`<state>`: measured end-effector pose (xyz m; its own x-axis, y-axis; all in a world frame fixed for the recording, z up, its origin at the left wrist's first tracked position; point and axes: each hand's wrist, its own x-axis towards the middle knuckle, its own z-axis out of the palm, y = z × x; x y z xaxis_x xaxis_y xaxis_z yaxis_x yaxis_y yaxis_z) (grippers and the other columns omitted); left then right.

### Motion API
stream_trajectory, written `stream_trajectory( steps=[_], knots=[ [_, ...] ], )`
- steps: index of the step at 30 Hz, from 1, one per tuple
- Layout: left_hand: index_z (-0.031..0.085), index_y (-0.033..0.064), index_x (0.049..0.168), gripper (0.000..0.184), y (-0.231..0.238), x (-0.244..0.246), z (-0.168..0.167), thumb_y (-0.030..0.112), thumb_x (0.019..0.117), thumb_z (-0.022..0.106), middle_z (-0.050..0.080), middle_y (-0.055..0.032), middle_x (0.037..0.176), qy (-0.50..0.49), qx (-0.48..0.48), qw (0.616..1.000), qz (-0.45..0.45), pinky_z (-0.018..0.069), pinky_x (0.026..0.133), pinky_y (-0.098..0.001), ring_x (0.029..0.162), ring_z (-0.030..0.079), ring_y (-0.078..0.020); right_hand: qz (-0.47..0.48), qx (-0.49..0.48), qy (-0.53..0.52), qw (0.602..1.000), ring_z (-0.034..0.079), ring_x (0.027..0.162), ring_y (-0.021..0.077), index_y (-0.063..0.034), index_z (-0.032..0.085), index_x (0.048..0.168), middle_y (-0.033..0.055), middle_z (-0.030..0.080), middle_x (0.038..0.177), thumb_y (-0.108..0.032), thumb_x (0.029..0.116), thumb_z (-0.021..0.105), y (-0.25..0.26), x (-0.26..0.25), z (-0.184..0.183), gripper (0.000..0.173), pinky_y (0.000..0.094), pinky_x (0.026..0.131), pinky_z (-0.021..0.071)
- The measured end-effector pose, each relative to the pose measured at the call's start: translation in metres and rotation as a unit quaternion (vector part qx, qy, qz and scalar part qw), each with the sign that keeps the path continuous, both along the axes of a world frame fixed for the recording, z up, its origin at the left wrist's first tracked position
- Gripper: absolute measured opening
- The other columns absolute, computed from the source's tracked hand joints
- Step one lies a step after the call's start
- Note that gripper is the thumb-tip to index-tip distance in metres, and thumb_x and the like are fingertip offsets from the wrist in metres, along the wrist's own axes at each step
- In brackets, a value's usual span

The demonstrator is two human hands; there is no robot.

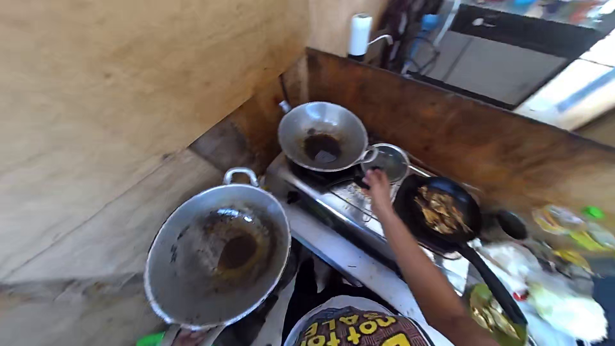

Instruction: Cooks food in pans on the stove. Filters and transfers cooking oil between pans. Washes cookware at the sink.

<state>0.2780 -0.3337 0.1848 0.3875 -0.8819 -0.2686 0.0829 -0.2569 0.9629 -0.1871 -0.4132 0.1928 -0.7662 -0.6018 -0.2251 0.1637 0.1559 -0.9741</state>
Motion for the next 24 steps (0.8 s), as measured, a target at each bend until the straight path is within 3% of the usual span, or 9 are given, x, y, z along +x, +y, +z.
stream_trajectory(
  steps=[3, 6, 8, 10, 13, 16, 19, 24],
  knots=[
    [0.058, 0.0121, 0.088, 0.023, 0.026, -0.01, 0.002, -0.004, 0.0896, 0.041, 0.062, 0.0133, 0.064, -0.01, 0.003, 0.995, 0.097, 0.0576, 0.061, -0.0206, 0.059, 0.062, 0.0013, -0.011, -0.006, -0.16, 0.987, 0.07, 0.088, 0.0213, -0.005, 0.046, 0.14, 0.0138, 0.068, 0.108, -0.051, 0.1089, 0.04, -0.03, -0.034, 0.011, 0.056, 0.0362, 0.075, 0.0593],
    [0.06, 0.0073, 0.086, 0.02, 0.061, -0.007, -0.002, -0.004, 0.0857, 0.044, 0.065, 0.0088, 0.065, -0.014, 0.021, 0.984, 0.177, 0.0574, 0.06, -0.0216, 0.059, 0.064, -0.0011, 0.052, -0.006, -0.178, 0.983, 0.071, 0.088, 0.0155, -0.0098, 0.049, 0.132, 0.0057, 0.068, 0.104, -0.042, 0.1091, 0.043, -0.042, -0.058, 0.01, 0.04, 0.0327, 0.076, 0.0615],
    [0.061, 0.006, 0.085, 0.021, 0.083, -0.001, -0.006, -0.004, 0.0852, 0.043, 0.067, 0.0072, 0.066, -0.006, 0.04, 0.975, 0.217, 0.0574, 0.062, -0.0217, 0.061, 0.065, -0.0017, 0.096, 0.045, -0.116, 0.988, 0.071, 0.086, 0.0099, -0.0103, 0.049, 0.134, 0.0009, 0.068, 0.106, -0.036, 0.1107, 0.042, -0.045, -0.062, 0.016, 0.035, 0.0256, 0.075, 0.0609],
    [0.06, 0.0057, 0.085, 0.021, 0.107, 0.004, -0.014, -0.005, 0.0842, 0.043, 0.067, 0.0063, 0.067, 0.005, 0.052, 0.966, 0.252, 0.0577, 0.062, -0.0223, 0.061, 0.066, -0.0027, 0.113, 0.093, -0.058, 0.988, 0.071, 0.081, 0.0078, -0.0093, 0.051, 0.128, -0.0013, 0.068, 0.099, -0.033, 0.1111, 0.042, -0.049, -0.066, 0.017, 0.03, 0.0237, 0.072, 0.0611],
    [0.06, 0.0081, 0.082, 0.022, 0.137, 0.013, -0.027, -0.005, 0.083, 0.042, 0.067, 0.0064, 0.066, 0.009, 0.062, 0.953, 0.297, 0.0572, 0.059, -0.0228, 0.06, 0.065, -0.003, 0.097, 0.13, 0.0, 0.987, 0.071, 0.072, 0.0083, -0.0067, 0.053, 0.122, 0.0011, 0.069, 0.09, -0.022, 0.1076, 0.049, -0.051, -0.063, 0.015, 0.021, 0.0227, 0.066, 0.0605],
    [0.059, 0.0095, 0.081, 0.024, 0.16, 0.022, -0.031, -0.007, 0.0829, 0.041, 0.067, 0.0076, 0.065, 0.006, 0.065, 0.94, 0.334, 0.0566, 0.057, -0.0213, 0.058, 0.065, -0.0018, 0.087, 0.12, -0.005, 0.989, 0.071, 0.079, 0.0101, -0.0049, 0.048, 0.133, 0.0054, 0.065, 0.103, -0.019, 0.1076, 0.048, -0.053, -0.054, 0.017, 0.029, 0.0231, 0.071, 0.0601],
    [0.057, 0.0086, 0.084, 0.023, 0.179, 0.037, -0.028, -0.008, 0.0845, 0.041, 0.066, 0.0081, 0.066, 0.006, 0.073, 0.925, 0.373, 0.0559, 0.054, -0.0204, 0.057, 0.064, -0.001, 0.065, 0.098, -0.037, 0.992, 0.069, 0.081, 0.0098, -0.007, 0.047, 0.129, 0.0048, 0.063, 0.101, -0.017, 0.1076, 0.046, -0.055, -0.041, 0.028, 0.024, 0.0236, 0.072, 0.0594],
    [0.054, 0.0092, 0.091, 0.023, 0.216, 0.071, -0.024, -0.009, 0.0876, 0.039, 0.062, 0.0108, 0.069, 0.013, 0.06, 0.917, 0.394, 0.057, 0.057, -0.0193, 0.06, 0.063, 0.0011, 0.046, 0.06, 0.021, 0.997, 0.065, 0.073, 0.0105, -0.0002, 0.046, 0.128, 0.0065, 0.059, 0.094, -0.013, 0.1074, 0.045, -0.038, 0.034, 0.057, 0.024, 0.0257, 0.07, 0.0585]
  ],
)
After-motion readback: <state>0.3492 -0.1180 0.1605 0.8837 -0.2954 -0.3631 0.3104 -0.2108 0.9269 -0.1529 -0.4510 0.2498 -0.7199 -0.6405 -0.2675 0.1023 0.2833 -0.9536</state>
